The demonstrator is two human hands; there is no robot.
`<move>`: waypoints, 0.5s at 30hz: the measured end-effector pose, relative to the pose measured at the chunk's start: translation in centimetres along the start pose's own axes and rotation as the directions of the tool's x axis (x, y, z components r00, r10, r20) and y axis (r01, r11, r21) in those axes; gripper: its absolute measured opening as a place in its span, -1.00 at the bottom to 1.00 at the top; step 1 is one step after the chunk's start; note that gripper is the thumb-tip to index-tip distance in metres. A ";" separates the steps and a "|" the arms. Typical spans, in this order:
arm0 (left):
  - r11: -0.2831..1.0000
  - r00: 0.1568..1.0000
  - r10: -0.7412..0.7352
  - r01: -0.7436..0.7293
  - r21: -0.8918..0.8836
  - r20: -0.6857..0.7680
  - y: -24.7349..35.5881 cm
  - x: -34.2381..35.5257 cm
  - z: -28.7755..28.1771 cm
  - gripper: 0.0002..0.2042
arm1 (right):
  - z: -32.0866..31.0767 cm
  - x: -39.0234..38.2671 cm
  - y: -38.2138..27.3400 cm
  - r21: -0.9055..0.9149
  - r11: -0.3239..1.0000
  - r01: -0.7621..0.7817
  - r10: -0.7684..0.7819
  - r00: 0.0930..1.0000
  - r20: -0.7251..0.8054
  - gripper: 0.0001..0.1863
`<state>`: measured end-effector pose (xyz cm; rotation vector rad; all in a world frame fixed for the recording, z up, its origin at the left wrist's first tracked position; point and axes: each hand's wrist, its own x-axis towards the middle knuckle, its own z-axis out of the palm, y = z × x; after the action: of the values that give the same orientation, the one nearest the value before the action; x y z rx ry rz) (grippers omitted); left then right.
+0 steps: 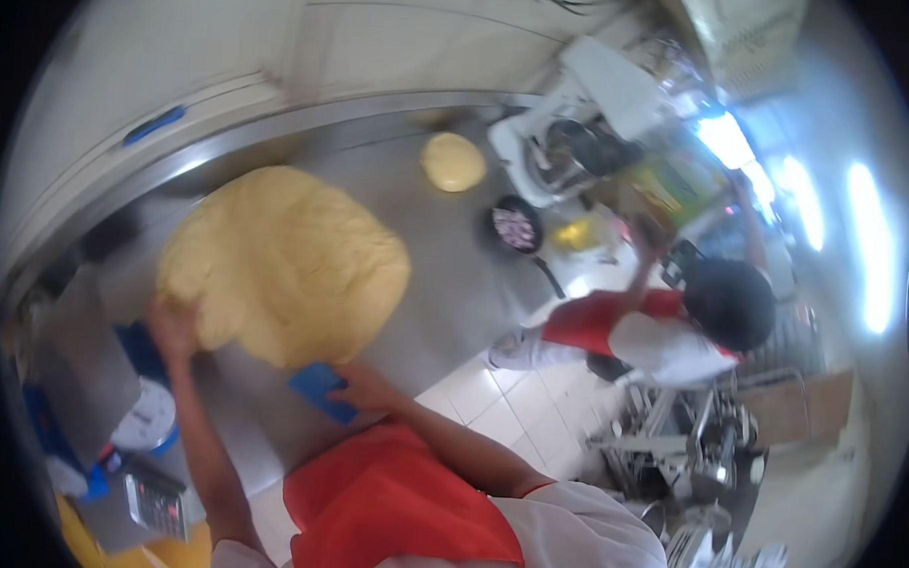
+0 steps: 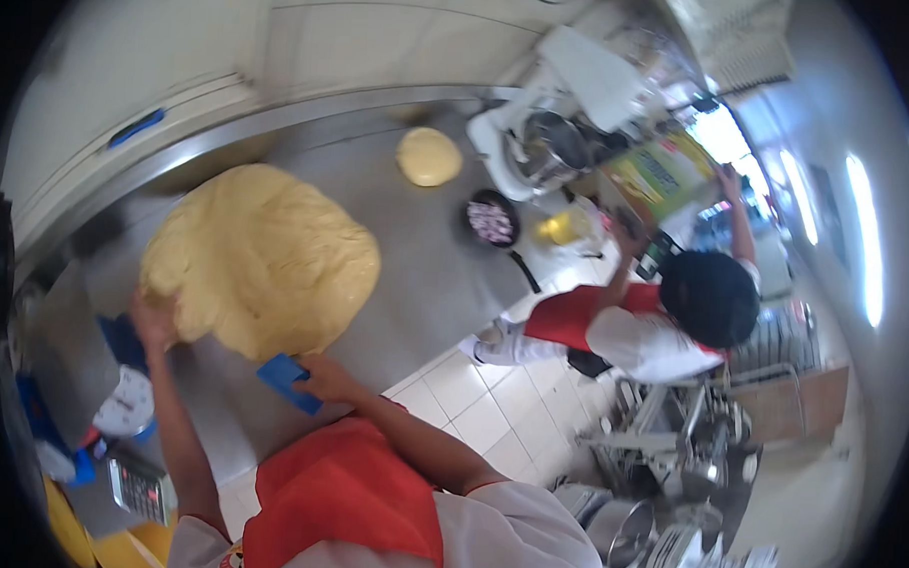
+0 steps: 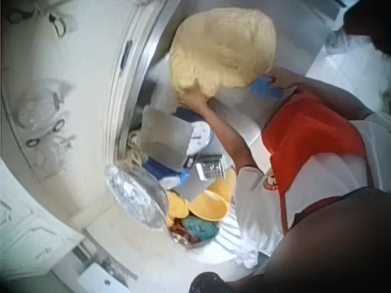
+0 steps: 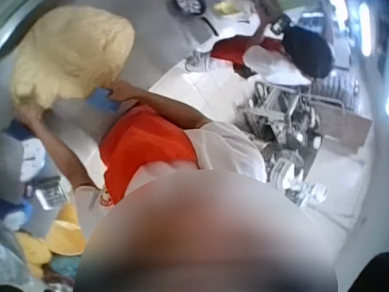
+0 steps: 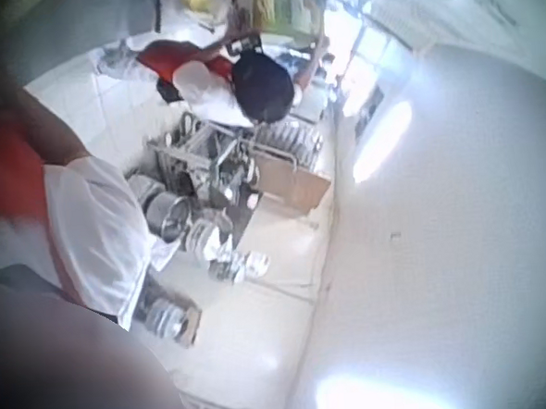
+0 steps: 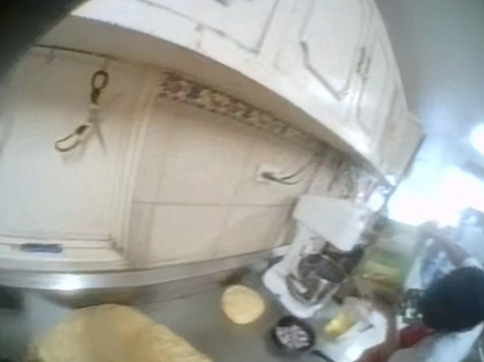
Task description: The person portions a large mass of dough into smaller pieces using a blue plastic scraper, weighs the pieces on a scale, kneads them into round loaves by hand, and flattens one loaf onto a red tray.
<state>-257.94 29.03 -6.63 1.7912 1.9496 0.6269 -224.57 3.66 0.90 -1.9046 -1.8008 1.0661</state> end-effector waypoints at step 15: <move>0.885 0.967 -0.240 0.253 -0.390 0.084 -3.2 -5.7 2.0 -0.49 | -3.2 24.7 -24.2 -0.255 0.754 0.605 -0.560 0.795 0.232 -0.68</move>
<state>-258.91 23.25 -10.15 1.2740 1.8255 0.8288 -241.47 31.86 11.96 -1.2439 -2.5423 0.7216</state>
